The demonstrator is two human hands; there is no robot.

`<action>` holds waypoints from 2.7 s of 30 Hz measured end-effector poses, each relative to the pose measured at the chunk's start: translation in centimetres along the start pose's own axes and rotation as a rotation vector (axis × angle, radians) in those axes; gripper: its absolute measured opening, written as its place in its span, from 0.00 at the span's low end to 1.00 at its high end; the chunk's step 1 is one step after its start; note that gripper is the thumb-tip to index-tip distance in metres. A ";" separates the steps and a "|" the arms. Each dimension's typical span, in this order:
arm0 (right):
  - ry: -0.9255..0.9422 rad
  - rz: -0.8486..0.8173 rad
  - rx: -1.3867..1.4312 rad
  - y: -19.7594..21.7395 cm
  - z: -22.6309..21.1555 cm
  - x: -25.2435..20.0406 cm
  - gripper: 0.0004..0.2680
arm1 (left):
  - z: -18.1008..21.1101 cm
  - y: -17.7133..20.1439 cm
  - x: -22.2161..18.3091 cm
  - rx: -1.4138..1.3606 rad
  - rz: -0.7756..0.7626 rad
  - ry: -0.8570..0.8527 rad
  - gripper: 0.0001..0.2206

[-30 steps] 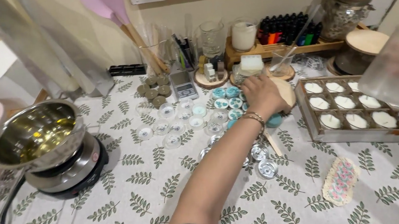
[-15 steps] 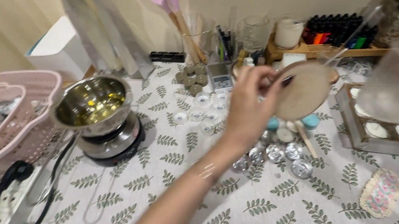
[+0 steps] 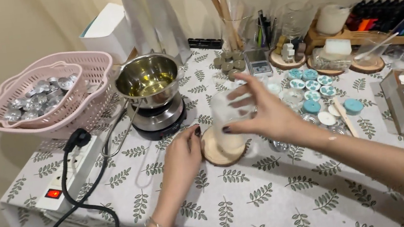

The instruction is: Arranging candle tins and checking the temperature of melted wax with a digital thermometer.

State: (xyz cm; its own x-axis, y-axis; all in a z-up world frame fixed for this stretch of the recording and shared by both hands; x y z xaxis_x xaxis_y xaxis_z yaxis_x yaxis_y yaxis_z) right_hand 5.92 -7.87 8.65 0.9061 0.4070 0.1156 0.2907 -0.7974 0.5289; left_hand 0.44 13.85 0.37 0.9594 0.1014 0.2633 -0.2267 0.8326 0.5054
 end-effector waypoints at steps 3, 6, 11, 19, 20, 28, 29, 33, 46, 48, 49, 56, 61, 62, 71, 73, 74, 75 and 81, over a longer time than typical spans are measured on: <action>0.031 -0.028 -0.049 -2.5 -0.2 0.0 0.42 | 1.8 0.6 -1.4 0.059 0.083 -0.096 0.16; 0.030 -0.018 -0.093 -4.2 0.0 -0.2 0.42 | 1.6 0.6 -1.8 -0.217 0.118 -0.114 0.19; 0.140 -0.005 -0.143 -4.3 1.5 -0.4 0.45 | 2.9 0.6 -2.3 -0.171 -0.067 0.216 0.23; 0.153 0.029 -0.226 11.0 -1.2 -1.1 0.29 | 14.4 1.8 -1.6 -0.116 0.237 -0.583 0.24; 0.040 0.110 -0.033 13.6 -1.7 -1.2 0.22 | 16.0 1.1 0.1 -0.216 0.204 -0.546 0.24; 0.098 0.462 0.384 27.9 -0.3 3.9 0.11 | 25.1 -11.7 14.9 -1.292 0.166 -0.459 0.20; 0.102 0.496 0.447 29.8 -0.7 5.0 0.10 | 25.9 -13.0 17.1 -1.280 0.232 -0.529 0.18; 0.122 0.588 0.405 34.7 0.7 11.4 0.10 | 29.5 -14.4 23.1 -0.846 0.307 -0.585 0.16; 0.160 0.817 0.156 33.7 6.4 33.7 0.14 | 29.0 -15.8 32.4 -0.581 0.527 -0.460 0.15; 0.134 0.843 0.113 33.3 6.3 34.5 0.15 | 28.8 -15.8 33.4 -0.561 0.565 -0.442 0.16; 0.115 0.860 0.062 33.1 6.1 34.8 0.14 | 28.8 -15.6 33.9 -0.551 0.572 -0.408 0.15; 0.092 0.896 0.052 31.8 0.9 30.9 0.12 | 30.1 -14.8 36.5 -0.597 0.590 -0.381 0.15; 0.190 0.747 0.227 32.8 3.0 34.2 0.10 | 31.2 -13.1 37.0 -0.564 0.588 -0.360 0.15; 0.259 0.656 0.348 33.1 3.7 35.4 0.08 | 31.3 -12.8 37.2 -0.549 0.582 -0.334 0.15; 0.007 0.586 0.401 34.7 -2.5 31.6 0.06 | 31.6 -11.1 37.5 -0.485 0.651 -0.403 0.17; 0.081 0.762 0.129 37.2 -1.9 32.2 0.06 | 31.4 -10.3 37.6 -0.473 0.615 -0.403 0.17; 0.162 0.929 -0.153 38.6 -1.8 32.3 0.07 | 31.5 -10.1 37.7 -0.465 0.578 -0.409 0.17; 0.154 0.928 -0.154 38.4 -2.6 30.7 0.07 | 31.1 -9.7 37.4 -0.464 0.572 -0.403 0.17; 0.144 1.081 -0.571 39.9 -6.7 27.0 0.09 | 31.1 -7.1 36.0 -0.396 0.586 -0.430 0.16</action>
State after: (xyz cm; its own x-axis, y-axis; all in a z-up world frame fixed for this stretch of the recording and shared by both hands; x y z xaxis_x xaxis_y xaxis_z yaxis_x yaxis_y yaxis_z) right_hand 39.93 -25.66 38.49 0.5446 -0.2668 0.7951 -0.7967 -0.4606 0.3912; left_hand 31.34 -5.30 31.83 0.5378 0.4282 0.7262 -0.5168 0.8480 -0.1173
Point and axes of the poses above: each hand's wrist, its own x-axis towards the middle knuckle, its own y-axis out of the back of the hand, z = x × y, the point moved 2 cm from there along x, towards the middle knuckle, and after that the axes turned 6 degrees about -y, right-handed, at the moved point
